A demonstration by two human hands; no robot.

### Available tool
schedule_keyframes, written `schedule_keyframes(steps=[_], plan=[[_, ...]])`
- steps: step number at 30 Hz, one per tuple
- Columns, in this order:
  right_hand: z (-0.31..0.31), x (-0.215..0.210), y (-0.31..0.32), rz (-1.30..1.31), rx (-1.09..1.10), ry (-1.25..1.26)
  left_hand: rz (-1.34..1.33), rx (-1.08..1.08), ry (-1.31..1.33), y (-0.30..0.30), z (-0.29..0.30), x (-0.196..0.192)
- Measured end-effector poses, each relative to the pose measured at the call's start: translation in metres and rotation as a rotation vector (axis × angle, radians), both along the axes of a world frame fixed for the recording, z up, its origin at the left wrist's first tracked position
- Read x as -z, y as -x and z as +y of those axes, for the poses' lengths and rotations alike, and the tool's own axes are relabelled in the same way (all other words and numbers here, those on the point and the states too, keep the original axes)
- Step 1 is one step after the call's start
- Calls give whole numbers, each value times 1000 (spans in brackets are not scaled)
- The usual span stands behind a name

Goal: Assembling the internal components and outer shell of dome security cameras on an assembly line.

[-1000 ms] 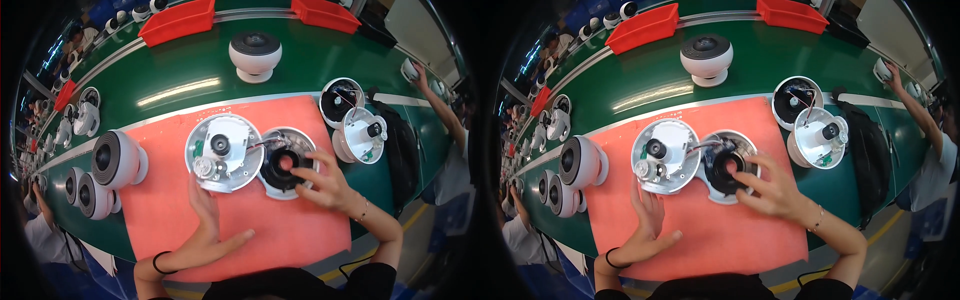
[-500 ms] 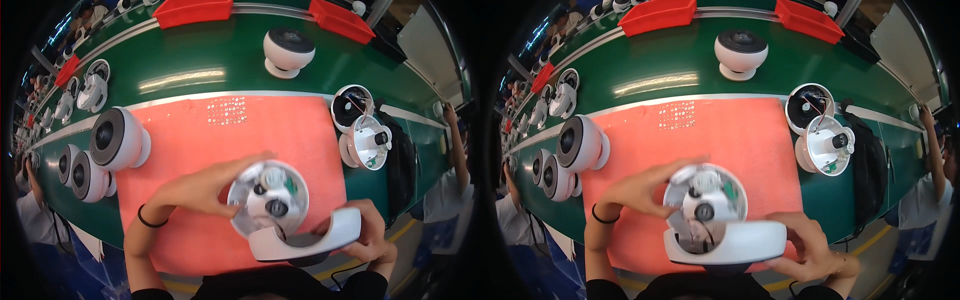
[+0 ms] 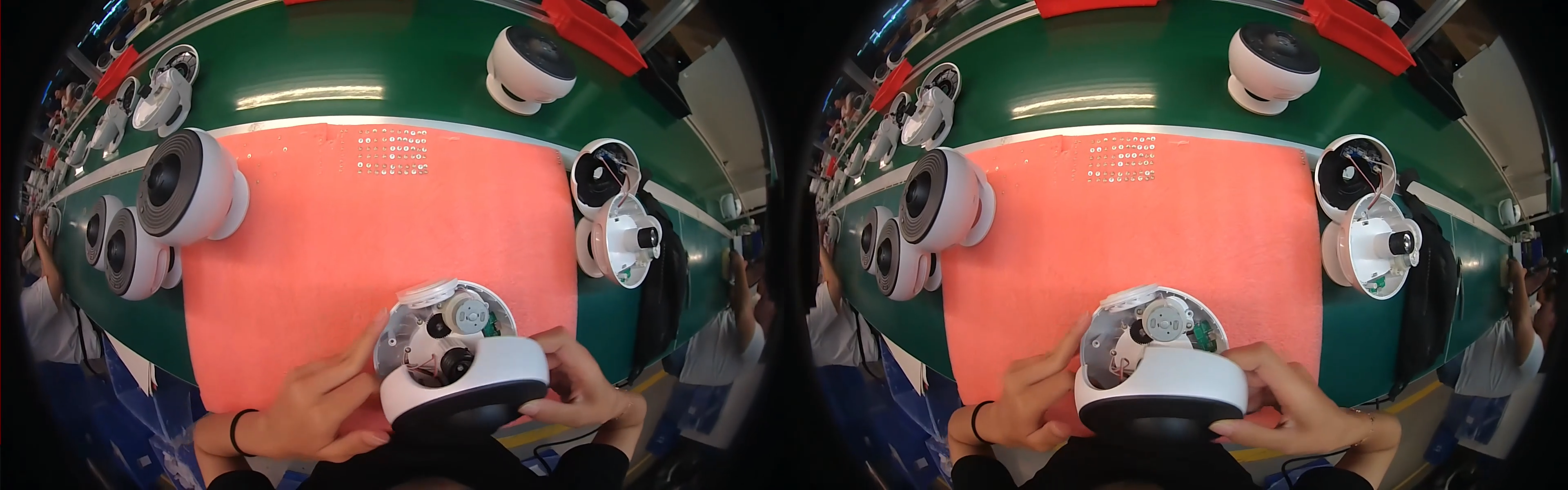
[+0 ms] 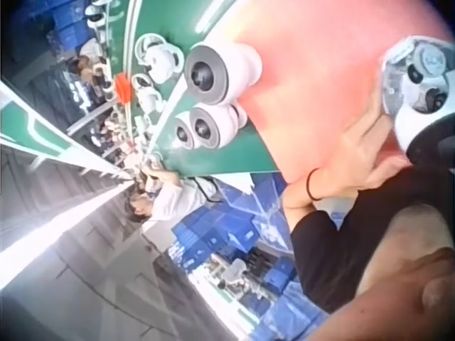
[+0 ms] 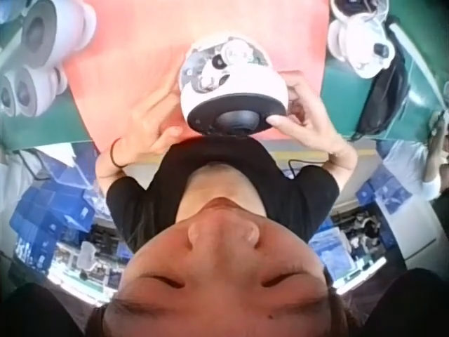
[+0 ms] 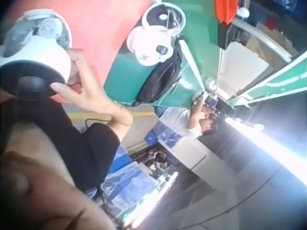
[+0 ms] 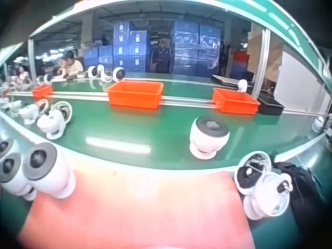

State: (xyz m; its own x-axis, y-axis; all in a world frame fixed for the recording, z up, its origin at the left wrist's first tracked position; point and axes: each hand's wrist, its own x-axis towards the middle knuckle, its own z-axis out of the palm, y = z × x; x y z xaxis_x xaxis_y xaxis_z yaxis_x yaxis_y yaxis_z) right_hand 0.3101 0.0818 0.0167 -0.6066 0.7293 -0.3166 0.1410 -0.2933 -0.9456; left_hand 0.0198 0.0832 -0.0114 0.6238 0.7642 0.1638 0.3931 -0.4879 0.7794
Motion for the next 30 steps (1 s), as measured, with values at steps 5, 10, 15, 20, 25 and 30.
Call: schedule_keyframes(steps=[5, 10, 15, 20, 25, 30], plan=[[-3, 4, 8, 1, 40, 45, -22, -102, -54, -11, 3, -3], [8, 1, 6, -72, 97, -201, 113, -117, -57, -18, 9, -14], [31, -13, 5, -311, 47, -480, 246, -139, -54, -21, 14, -33], [40, -3, 2, -447, 7, -588, 484, -94, -38, -28, 20, -37], [46, 3, 2, -581, -44, -794, 436, -96, -98, -33, 32, -33], [46, 4, 1, -712, -54, -953, 405, -113, -47, -35, 35, -31]])
